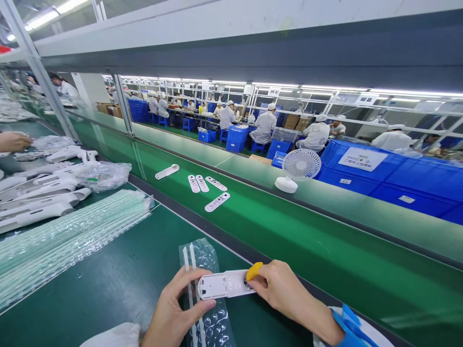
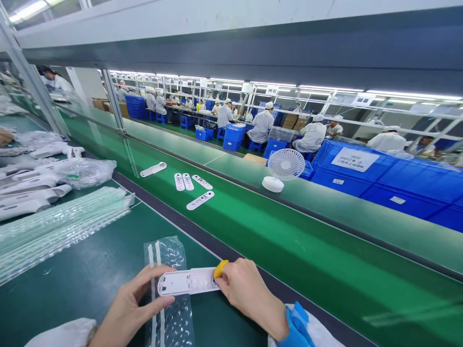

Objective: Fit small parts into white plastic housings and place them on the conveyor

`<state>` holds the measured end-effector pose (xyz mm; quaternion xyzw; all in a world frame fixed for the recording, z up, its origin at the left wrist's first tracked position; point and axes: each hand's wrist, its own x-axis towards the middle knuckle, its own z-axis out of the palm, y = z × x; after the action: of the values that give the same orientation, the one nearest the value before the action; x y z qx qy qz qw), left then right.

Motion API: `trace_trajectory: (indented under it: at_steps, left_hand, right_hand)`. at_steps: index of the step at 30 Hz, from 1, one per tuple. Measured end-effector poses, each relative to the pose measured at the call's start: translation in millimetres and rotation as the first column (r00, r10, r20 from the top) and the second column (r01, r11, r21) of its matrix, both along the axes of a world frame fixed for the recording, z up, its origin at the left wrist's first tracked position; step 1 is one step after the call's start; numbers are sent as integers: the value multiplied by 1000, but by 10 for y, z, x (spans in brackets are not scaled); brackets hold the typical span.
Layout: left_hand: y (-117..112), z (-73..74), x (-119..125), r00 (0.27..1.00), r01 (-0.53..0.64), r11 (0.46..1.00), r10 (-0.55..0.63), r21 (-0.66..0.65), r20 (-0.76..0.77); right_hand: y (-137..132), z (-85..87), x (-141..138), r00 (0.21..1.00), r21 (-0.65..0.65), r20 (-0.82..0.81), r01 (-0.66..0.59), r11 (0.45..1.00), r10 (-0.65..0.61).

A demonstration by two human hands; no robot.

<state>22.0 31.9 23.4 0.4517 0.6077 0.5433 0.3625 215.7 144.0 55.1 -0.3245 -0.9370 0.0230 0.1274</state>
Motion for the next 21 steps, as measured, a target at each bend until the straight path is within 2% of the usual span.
trace_trajectory:
  at_steps: [3, 8, 12, 14, 18, 21]
  left_hand:
    - [-8, 0, 9, 1000, -14, 1000, 14, -19, 1]
    - [-9, 35, 24, 1000, 3, 1000, -3, -10, -17]
    - [-11, 51, 31, 999, 0, 1000, 0, 6, -34]
    - [-14, 44, 29, 999, 2, 1000, -1, 15, -42]
    - [-18, 32, 24, 999, 4, 1000, -3, 26, -43]
    - [-19, 31, 22, 999, 14, 999, -12, 38, -49]
  right_hand:
    - [-3, -14, 7, 1000, -11, 6, -28, 1000, 29]
    - [-10, 60, 71, 991, -52, 12, -131, 990, 132]
    - [-52, 106, 67, 952, 171, 284, -169, 971, 116]
    - [-65, 115, 66, 930, 253, 352, -203, 946, 105]
    - [-48, 124, 111, 941, 257, 321, -193, 947, 104]
    - [-15, 123, 174, 978, 194, 175, -146, 970, 112]
